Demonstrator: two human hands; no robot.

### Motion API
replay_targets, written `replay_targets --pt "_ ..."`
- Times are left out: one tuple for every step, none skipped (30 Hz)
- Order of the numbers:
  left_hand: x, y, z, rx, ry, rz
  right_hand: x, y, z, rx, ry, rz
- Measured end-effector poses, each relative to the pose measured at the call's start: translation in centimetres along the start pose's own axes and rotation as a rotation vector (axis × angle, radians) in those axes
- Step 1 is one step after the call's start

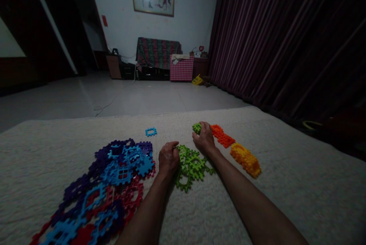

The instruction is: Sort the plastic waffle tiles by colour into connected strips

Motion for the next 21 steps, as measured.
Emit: replay_targets --pt "0.0 0.0 0.0 -0.001 0.004 0.001 0.3 -0.1 0.2 0.017 0.024 -0.026" --pt "0.0 0.0 0.0 -0.003 0.010 0.000 0.6 -0.3 0.4 0.037 0.048 -0.052" --pt "0.0 0.0 0.0 -0.004 0.017 0.000 0.8 -0.4 0.5 0.057 0.074 -0.074" --pt "0.0 -0.1 0.0 -0.005 0.023 0.000 1.0 -0.6 0.7 0.077 0.100 -0.092" --pt "0.1 -0.1 0.0 -0.005 0.028 0.000 1.1 -0.7 0.8 0.098 0.127 -0.107" --pt "0.1 -0.1 0.0 -0.004 0.033 0.001 1.3 -0.9 1.0 0.118 0.156 -0.120" --pt "0.0 -0.2 0.0 -0.003 0.037 0.002 1.5 -1.0 1.1 0.140 0.185 -0.132" --pt "0.0 -0.2 0.0 -0.003 0.039 0.004 1.6 -1.1 1.1 0.166 0.213 -0.145" --pt "0.0 -0.2 0.1 -0.004 0.041 0.008 1.8 -1.2 1.2 0.196 0.235 -0.158" --pt "0.0 -0.2 0.1 -0.005 0.042 0.011 1.9 -1.4 1.3 0.225 0.254 -0.171" --pt "0.0 -0.3 0.1 -0.006 0.042 0.014 1.9 -1.5 1.4 0.250 0.268 -0.183" --pt "0.0 -0.3 0.1 -0.006 0.041 0.016 2.0 -1.6 1.5 0.266 0.277 -0.194" --pt "0.0 -0.3 0.1 -0.004 0.040 0.015 2.0 -1.7 1.6 0.276 0.284 -0.203" --pt "0.0 -0.3 0.1 -0.001 0.039 0.014 2.1 -1.7 1.7 0.277 0.290 -0.212" --pt "0.0 -0.4 0.1 0.002 0.038 0.012 2.1 -1.8 1.8 0.273 0.295 -0.219" --pt "0.0 -0.4 0.1 0.004 0.037 0.011 2.2 -1.8 1.9 0.265 0.299 -0.224" --pt "0.1 -0.4 0.1 0.006 0.038 0.010 2.2 -1.7 2.0 0.256 0.299 -0.228" --pt "0.1 -0.3 0.1 0.006 0.038 0.011 2.2 -1.7 2.0 0.249 0.297 -0.230" --pt "0.1 -0.3 0.1 0.005 0.038 0.012 2.2 -1.7 2.0 0.244 0.294 -0.231" --pt "0.1 -0.3 0.1 0.004 0.039 0.012 2.2 -1.6 1.9 0.241 0.291 -0.230" --pt "0.1 -0.3 0.1 0.003 0.039 0.012 2.2 -1.5 1.8 0.241 0.289 -0.228"
Point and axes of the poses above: each hand's wrist, its own z-axis towards the middle knuckle, its own x-axis out of the palm, y = z × x, the point moved 10 cm from there along z, towards the middle knuckle, and after that the axes turned 4 degrees about -y, right-handed, at the moved point
